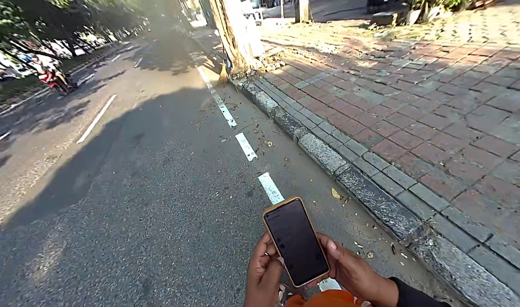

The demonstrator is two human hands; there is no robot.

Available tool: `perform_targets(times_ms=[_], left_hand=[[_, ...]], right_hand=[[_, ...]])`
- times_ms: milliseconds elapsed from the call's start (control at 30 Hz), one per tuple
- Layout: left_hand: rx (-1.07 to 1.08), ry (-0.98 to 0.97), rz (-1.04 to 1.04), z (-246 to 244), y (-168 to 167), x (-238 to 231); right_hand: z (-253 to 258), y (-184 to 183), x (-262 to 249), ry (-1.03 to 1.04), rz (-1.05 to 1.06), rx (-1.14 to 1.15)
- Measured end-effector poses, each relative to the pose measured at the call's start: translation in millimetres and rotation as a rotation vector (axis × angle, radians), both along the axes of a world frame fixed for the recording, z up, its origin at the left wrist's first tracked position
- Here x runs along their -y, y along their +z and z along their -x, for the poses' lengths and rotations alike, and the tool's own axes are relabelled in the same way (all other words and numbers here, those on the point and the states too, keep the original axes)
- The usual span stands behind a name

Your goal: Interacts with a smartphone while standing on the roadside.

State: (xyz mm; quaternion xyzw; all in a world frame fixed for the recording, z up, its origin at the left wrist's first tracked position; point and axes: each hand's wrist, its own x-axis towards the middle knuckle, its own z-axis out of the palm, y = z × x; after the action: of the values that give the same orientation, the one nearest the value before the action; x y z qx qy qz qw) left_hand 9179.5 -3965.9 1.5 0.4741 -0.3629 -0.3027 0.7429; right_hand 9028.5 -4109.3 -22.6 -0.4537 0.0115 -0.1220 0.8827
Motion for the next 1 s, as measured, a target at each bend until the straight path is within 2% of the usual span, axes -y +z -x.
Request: perform_targets(times_ms=[200, 433, 600, 767, 1000], left_hand=[[0.003, -0.059, 0.010, -107, 7, 10], [-0.012, -0.049, -0.009, -184, 11, 36], [0.013, -0.035, -0.017, -228, 10, 73], [0.009, -0.016, -0.055, -265, 17, 131], [0.051, 0.092, -0.147, -286, 20, 209]], right_hand=[[-99, 6, 2, -0.045, -0.022, 0.009], [-180, 12, 25, -0.086, -0.032, -0.010], [-228, 5, 65, -0.086, -0.045, -0.007], [-267, 1, 121, -0.104, -0.049, 0.018], [-283, 1, 177, -0.211, 0.034, -0.077]])
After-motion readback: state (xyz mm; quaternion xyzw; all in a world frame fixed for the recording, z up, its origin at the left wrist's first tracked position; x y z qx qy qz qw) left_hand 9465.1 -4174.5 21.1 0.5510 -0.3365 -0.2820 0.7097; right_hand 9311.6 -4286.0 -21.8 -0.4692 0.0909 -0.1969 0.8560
